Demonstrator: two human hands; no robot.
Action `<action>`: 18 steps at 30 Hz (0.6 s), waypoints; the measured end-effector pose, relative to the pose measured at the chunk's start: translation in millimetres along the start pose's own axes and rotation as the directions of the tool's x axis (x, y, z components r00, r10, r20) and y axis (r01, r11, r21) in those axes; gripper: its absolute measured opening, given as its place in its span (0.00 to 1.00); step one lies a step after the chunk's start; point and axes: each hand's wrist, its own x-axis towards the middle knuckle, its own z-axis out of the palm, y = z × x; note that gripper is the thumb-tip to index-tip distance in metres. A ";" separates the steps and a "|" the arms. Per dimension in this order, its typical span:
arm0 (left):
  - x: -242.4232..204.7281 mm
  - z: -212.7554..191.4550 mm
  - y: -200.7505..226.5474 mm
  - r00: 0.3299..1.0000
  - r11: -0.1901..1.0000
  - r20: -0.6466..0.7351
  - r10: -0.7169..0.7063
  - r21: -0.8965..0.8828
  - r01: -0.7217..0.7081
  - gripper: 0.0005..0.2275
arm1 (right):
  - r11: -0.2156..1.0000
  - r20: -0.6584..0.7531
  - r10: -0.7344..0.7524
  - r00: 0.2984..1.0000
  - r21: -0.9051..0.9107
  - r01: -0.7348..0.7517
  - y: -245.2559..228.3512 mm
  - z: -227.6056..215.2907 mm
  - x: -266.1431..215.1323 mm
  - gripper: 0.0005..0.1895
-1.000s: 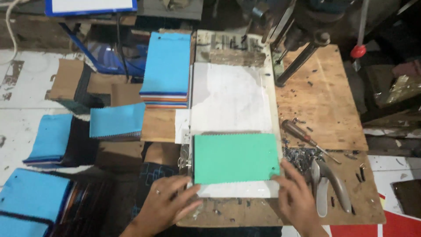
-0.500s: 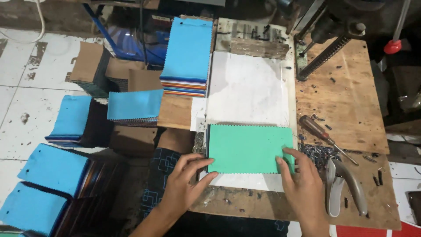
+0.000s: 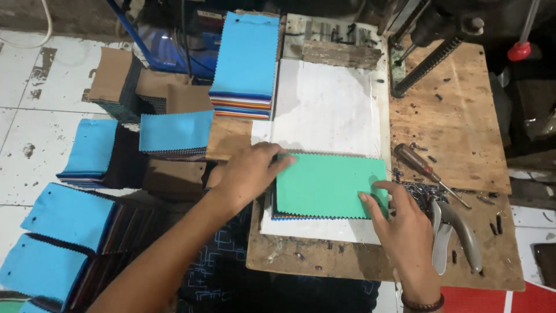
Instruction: The person uses a drill press to punch holes into stacked pieces of blue and green fabric. They position the fabric under the drill, operate the lever to lower the drill bit, and then remove the finished pieces to place them on a pile.
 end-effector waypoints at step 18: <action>30.2 -49.0 76.5 0.825 0.956 0.548 -0.139 0.293 -0.034 0.51 | 0.990 -0.058 -0.138 0.989 0.031 0.140 -17.0 -14.0 -1.9 0.21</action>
